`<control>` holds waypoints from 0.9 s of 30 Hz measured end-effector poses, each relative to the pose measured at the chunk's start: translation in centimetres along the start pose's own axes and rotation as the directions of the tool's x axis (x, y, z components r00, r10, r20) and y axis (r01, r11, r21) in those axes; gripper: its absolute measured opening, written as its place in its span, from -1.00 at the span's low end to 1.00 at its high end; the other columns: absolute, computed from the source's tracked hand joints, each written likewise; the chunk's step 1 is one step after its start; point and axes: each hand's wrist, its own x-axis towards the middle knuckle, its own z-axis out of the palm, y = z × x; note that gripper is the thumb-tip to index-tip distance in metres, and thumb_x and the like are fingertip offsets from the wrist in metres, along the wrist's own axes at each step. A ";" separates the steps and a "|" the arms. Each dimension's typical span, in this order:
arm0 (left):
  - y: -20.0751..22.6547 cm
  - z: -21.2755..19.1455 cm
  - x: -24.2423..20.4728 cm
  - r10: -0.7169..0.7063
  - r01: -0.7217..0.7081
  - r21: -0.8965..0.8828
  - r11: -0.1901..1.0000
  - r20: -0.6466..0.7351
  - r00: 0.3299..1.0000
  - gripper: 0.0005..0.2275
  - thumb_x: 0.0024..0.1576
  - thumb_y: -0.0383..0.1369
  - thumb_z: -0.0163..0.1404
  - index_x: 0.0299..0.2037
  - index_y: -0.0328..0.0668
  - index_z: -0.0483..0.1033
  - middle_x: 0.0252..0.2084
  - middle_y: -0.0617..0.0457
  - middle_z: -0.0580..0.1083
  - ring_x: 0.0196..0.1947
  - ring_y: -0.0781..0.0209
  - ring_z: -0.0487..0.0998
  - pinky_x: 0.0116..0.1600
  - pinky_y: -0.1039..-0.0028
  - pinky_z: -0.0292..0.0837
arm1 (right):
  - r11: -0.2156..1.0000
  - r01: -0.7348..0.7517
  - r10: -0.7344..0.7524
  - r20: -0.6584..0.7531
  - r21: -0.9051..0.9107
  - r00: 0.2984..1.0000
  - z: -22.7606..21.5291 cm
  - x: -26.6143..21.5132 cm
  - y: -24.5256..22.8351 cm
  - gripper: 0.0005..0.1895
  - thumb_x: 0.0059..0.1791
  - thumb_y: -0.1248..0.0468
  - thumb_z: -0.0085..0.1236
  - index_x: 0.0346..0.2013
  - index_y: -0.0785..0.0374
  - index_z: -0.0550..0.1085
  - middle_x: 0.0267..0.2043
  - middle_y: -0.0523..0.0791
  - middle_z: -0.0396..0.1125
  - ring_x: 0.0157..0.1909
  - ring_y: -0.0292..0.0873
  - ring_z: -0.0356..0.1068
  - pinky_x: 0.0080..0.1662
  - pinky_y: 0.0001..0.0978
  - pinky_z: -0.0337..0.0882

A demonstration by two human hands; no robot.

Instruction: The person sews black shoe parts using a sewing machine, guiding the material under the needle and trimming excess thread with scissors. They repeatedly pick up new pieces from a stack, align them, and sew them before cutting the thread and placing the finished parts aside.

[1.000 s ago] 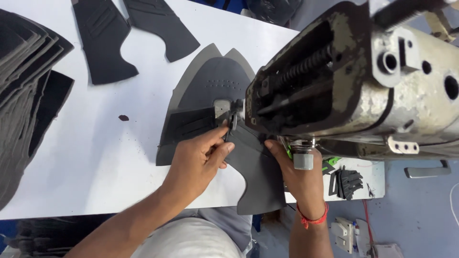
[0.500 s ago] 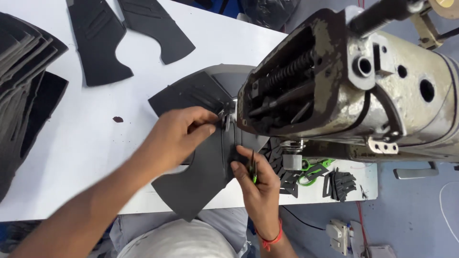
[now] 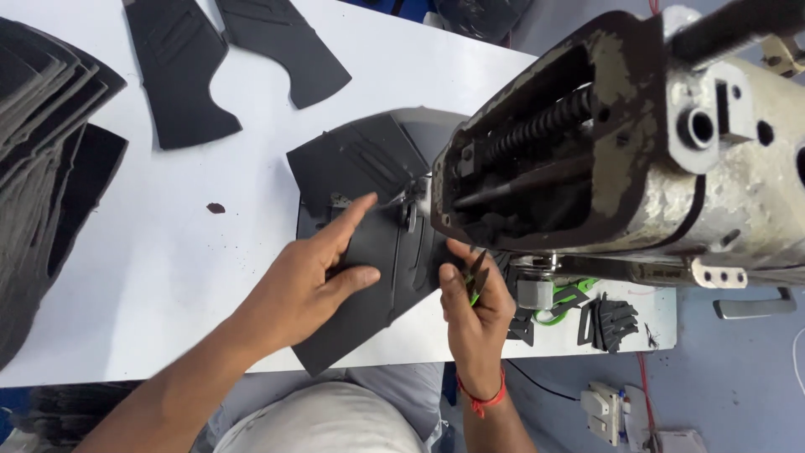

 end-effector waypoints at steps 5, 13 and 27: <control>-0.1 0.0 1.0 0.027 -0.028 -0.033 0.999 -0.023 0.999 -0.26 0.12 -0.35 0.09 0.55 0.11 0.03 -0.23 0.00 0.65 -0.28 0.33 0.62 -0.10 0.49 0.50 | 0.997 0.072 -0.072 -0.027 -0.011 0.997 0.2 1.1 0.5 -0.87 0.11 0.29 0.17 -0.14 0.32 0.48 -0.51 -0.29 0.23 -0.53 -0.49 0.13 -0.49 -0.61 0.10; 0.2 -0.8 2.9 0.204 -0.209 -0.125 0.970 -0.051 0.978 -0.33 0.14 -0.44 0.07 0.48 -0.14 0.04 0.06 -0.03 0.60 0.05 0.30 0.61 0.10 0.44 0.47 | 0.997 0.017 -0.025 -0.109 -0.080 0.994 0.3 3.1 2.1 -0.88 0.09 0.28 0.18 -0.26 0.28 0.52 -0.55 -0.30 0.30 -0.54 -0.51 0.17 -0.50 -0.61 0.11; 2.8 -2.0 5.1 0.171 -0.164 0.116 0.980 -0.057 0.984 -0.35 0.10 -0.44 0.10 0.43 0.06 0.12 -0.01 -0.01 0.63 -0.05 0.22 0.69 0.05 0.39 0.51 | 0.922 -0.192 0.133 -0.190 -0.335 0.973 -2.7 5.1 7.9 -0.69 0.12 0.20 0.12 -0.41 0.35 0.54 -0.57 -0.19 0.34 -0.51 -0.44 0.20 -0.45 -0.52 0.19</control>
